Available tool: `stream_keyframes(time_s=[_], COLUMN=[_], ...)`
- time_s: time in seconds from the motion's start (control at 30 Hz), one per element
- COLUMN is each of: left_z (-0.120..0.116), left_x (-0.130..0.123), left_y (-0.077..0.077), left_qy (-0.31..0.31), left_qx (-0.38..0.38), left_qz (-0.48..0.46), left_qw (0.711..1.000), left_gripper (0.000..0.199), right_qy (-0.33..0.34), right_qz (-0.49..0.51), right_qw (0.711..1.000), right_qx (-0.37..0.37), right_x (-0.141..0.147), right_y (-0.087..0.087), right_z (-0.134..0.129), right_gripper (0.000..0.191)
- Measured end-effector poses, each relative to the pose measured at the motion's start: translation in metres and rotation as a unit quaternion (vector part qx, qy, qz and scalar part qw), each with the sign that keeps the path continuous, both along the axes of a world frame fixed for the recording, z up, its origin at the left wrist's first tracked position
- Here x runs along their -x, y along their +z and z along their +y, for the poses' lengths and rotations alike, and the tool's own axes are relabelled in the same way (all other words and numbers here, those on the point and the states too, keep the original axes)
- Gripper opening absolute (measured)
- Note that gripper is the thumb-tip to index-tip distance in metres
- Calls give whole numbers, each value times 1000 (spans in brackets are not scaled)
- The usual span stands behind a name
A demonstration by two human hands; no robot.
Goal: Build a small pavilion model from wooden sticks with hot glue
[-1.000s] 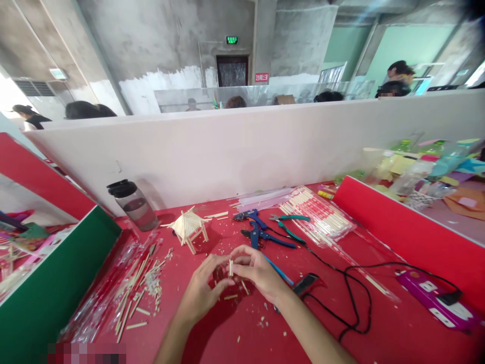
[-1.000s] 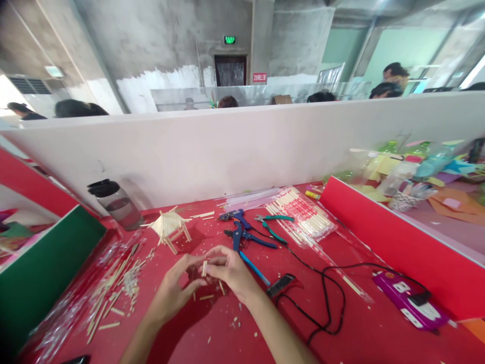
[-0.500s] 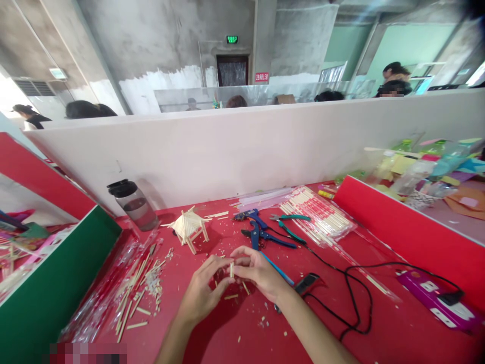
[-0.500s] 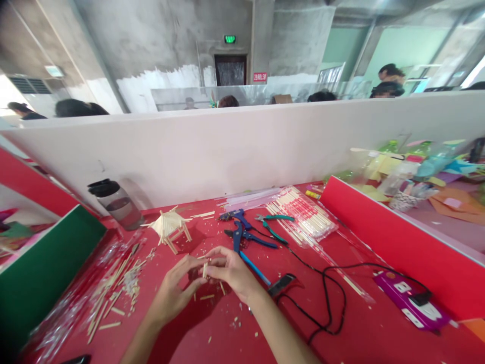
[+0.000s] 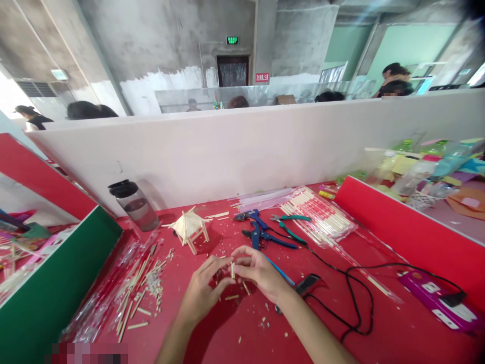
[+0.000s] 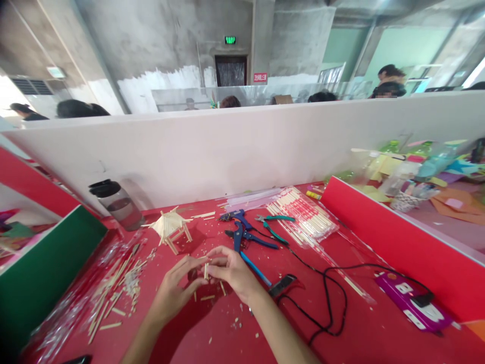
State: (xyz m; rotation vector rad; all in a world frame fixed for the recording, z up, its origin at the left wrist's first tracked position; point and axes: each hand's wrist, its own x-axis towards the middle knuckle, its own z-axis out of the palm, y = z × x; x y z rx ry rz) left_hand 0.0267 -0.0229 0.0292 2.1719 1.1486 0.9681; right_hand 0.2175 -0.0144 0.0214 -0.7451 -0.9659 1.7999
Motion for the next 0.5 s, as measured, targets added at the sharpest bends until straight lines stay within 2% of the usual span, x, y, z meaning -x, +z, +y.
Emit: stream_keyframes(time_s=[0.5], left_z=[-1], left_x=[-1], left_y=[5], left_qy=[0], left_qx=[9], left_qz=[2], left_qw=[1000], left_gripper=[24], right_qy=[-2], right_qz=[-11], right_qw=[1000], right_qx=[-9], right_x=[0], right_y=[-1], right_z=[2], right_gripper=[38])
